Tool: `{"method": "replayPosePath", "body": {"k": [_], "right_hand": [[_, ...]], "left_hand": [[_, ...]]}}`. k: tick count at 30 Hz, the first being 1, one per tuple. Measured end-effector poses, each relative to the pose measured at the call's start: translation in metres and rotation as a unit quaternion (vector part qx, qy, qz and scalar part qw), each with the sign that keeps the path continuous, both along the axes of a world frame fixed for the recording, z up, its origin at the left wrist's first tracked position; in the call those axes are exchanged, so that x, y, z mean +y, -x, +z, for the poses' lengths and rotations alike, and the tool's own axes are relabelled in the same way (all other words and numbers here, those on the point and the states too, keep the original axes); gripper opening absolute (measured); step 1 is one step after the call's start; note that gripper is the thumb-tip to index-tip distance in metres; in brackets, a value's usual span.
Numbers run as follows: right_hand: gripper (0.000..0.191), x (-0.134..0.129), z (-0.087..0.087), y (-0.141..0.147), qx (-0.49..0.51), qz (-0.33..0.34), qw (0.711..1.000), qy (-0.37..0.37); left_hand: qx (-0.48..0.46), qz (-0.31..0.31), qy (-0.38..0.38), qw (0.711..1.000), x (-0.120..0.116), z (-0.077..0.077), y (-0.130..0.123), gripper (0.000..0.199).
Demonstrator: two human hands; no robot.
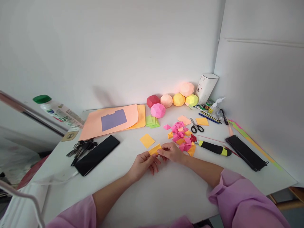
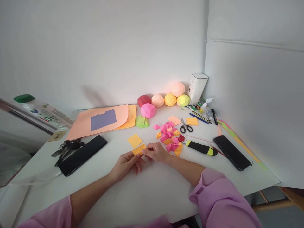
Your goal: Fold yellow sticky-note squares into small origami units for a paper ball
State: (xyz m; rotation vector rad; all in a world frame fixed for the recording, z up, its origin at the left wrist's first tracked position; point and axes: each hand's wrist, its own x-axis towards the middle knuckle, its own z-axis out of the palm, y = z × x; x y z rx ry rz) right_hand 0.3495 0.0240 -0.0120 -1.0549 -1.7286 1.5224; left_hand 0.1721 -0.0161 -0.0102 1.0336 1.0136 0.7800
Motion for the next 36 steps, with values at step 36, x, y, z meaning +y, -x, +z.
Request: {"method": "replayPosePath", "body": {"k": [36], "right_hand": [[0.009, 0.0000, -0.0021, -0.0004, 0.000, 0.057, 0.998, 0.014]], "left_hand": [[-0.015, -0.008, -0.023, 1.000, -0.0018, -0.0043, 0.0015, 0.033]]}}
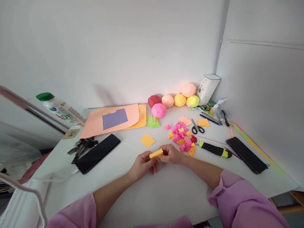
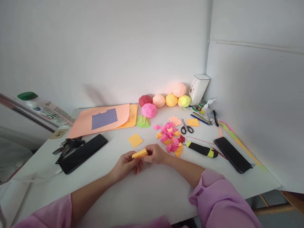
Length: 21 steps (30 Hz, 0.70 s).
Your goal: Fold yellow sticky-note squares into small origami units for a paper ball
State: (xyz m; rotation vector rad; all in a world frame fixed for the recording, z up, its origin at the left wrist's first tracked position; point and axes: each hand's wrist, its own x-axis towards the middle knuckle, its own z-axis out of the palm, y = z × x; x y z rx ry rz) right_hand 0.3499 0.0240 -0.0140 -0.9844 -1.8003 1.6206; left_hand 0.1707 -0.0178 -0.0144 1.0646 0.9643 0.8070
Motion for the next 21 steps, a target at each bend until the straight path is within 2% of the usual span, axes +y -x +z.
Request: {"method": "replayPosePath", "body": {"k": [5, 10, 13, 18, 21], "right_hand": [[0.007, 0.0051, -0.0027, -0.0011, 0.024, -0.024, 0.999, 0.028], [0.006, 0.0087, -0.0047, -0.0030, 0.097, -0.056, 0.992, 0.051], [0.010, 0.0066, -0.0040, -0.0037, 0.097, -0.029, 0.994, 0.047], [0.020, 0.0025, -0.0031, -0.0037, 0.019, 0.040, 0.999, -0.009], [0.023, 0.0038, -0.0030, -0.0042, 0.014, 0.049, 0.999, 0.005]], "left_hand": [[-0.018, 0.027, 0.016, 0.999, 0.0010, -0.0005, 0.0014, 0.029], [-0.051, 0.045, 0.016, 0.998, 0.0025, -0.0050, 0.0039, 0.026], [-0.051, 0.037, 0.009, 0.998, 0.0023, -0.0062, 0.0046, 0.024], [-0.023, 0.010, -0.001, 1.000, 0.0014, -0.0035, 0.0030, 0.027], [-0.011, 0.005, -0.001, 1.000, 0.0013, -0.0016, 0.0019, 0.027]]}}
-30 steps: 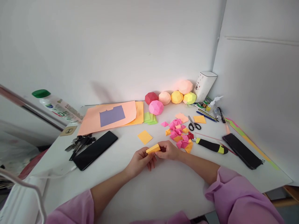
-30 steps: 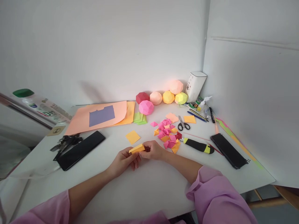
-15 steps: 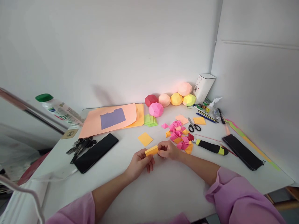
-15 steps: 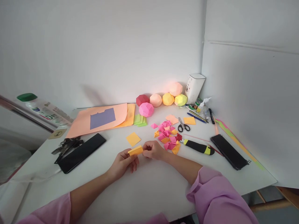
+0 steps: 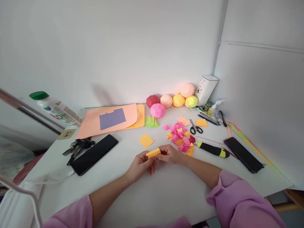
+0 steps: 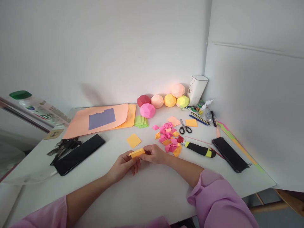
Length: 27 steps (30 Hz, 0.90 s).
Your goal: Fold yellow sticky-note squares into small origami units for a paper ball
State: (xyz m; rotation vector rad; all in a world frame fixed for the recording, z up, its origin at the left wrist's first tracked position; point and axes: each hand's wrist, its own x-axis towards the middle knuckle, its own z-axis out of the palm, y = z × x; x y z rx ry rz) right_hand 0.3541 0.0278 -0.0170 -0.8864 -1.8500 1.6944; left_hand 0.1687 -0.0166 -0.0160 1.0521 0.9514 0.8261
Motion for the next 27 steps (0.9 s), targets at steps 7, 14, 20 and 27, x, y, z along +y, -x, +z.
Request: {"method": "replayPosePath", "body": {"k": [7, 14, 20, 27], "right_hand": [[0.020, 0.0024, -0.0009, 0.0013, 0.042, -0.057, 0.996, 0.051], [0.019, 0.0036, -0.0032, 0.0009, 0.076, -0.067, 0.993, 0.060], [0.021, 0.0043, 0.0006, 0.0013, 0.087, -0.106, 0.987, 0.078], [0.025, 0.0068, -0.0057, 0.0004, 0.103, -0.107, 0.986, 0.078]], "left_hand": [[-0.014, 0.031, 0.023, 0.999, -0.0010, 0.0019, -0.0001, 0.025], [-0.043, 0.034, 0.030, 0.998, -0.0004, 0.0003, 0.0008, 0.024], [-0.059, 0.025, 0.037, 0.997, -0.0004, -0.0004, 0.0026, 0.027], [-0.074, 0.036, 0.041, 0.996, -0.0005, -0.0002, 0.0027, 0.028]]}}
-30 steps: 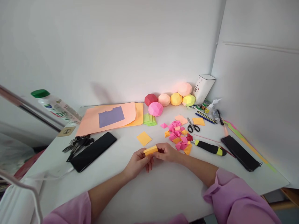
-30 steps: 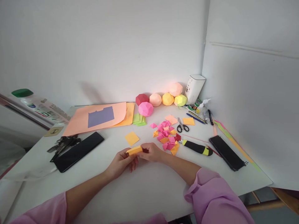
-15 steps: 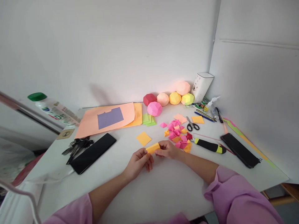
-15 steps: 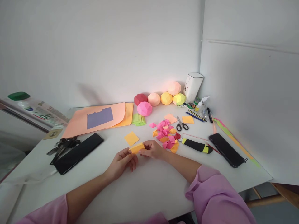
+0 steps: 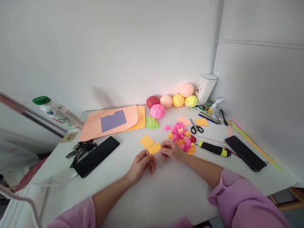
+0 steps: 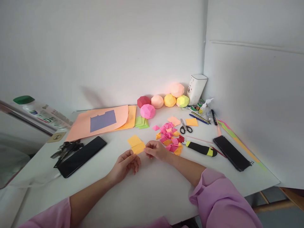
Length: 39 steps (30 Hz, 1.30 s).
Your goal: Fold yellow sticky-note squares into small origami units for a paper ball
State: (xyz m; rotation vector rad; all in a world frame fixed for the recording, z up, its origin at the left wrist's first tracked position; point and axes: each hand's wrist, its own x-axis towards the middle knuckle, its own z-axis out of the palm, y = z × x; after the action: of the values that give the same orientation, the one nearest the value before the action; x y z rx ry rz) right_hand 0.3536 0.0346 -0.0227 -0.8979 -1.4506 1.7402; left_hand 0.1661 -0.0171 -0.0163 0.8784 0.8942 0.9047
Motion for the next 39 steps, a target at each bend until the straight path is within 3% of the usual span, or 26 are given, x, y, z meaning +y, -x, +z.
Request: {"method": "replayPosePath", "body": {"k": [20, 28, 34, 36, 39], "right_hand": [[0.023, -0.003, 0.005, 0.001, 0.020, 0.008, 1.000, -0.013], [0.018, -0.007, 0.006, 0.002, -0.049, -0.005, 0.998, -0.045], [0.013, -0.011, 0.009, 0.002, -0.080, 0.015, 0.992, -0.094], [0.009, -0.014, 0.008, 0.003, -0.069, 0.007, 0.986, -0.149], [0.029, -0.015, 0.005, 0.003, -0.073, -0.005, 0.961, -0.266]], "left_hand": [[-0.031, 0.012, 0.000, 0.999, 0.004, 0.000, 0.000, 0.024], [-0.063, 0.051, -0.019, 0.997, 0.002, 0.001, -0.002, 0.028], [-0.049, 0.081, -0.011, 0.995, 0.004, -0.001, -0.004, 0.041], [-0.050, 0.078, -0.006, 0.996, 0.005, -0.003, -0.004, 0.042], [-0.045, 0.062, -0.009, 0.997, 0.007, -0.003, -0.003, 0.038]]}}
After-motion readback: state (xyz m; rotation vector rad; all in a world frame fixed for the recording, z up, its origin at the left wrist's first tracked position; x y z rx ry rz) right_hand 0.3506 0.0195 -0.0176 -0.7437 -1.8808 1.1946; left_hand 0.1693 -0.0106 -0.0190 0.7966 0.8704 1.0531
